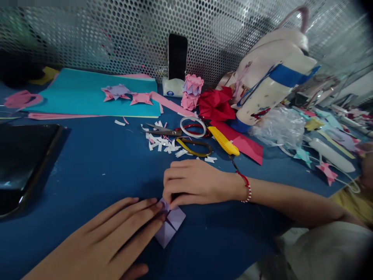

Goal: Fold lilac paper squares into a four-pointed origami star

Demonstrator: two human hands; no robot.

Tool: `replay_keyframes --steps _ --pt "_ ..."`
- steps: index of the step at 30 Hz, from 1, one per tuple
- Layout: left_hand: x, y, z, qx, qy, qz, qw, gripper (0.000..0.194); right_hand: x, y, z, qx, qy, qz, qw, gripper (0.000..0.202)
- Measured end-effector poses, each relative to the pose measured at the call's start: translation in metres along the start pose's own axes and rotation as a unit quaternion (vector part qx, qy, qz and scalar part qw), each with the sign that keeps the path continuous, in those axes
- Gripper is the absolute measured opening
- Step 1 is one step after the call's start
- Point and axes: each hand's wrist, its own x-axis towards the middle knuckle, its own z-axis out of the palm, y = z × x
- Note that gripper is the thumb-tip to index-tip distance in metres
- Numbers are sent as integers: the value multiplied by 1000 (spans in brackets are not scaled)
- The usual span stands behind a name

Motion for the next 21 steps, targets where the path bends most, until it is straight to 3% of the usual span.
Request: replay_keyframes --steps 4,8,21 --pt "-24 1 8 22 12 38 999 68 4 -6 2 95 -5 65 993 31" --pt "-40 0 11 35 22 73 996 69 5 -14 3 111 -2 99 989 27" --pt "-20 2 4 -25 36 55 998 78 8 -26 1 83 -9 128 988 28"
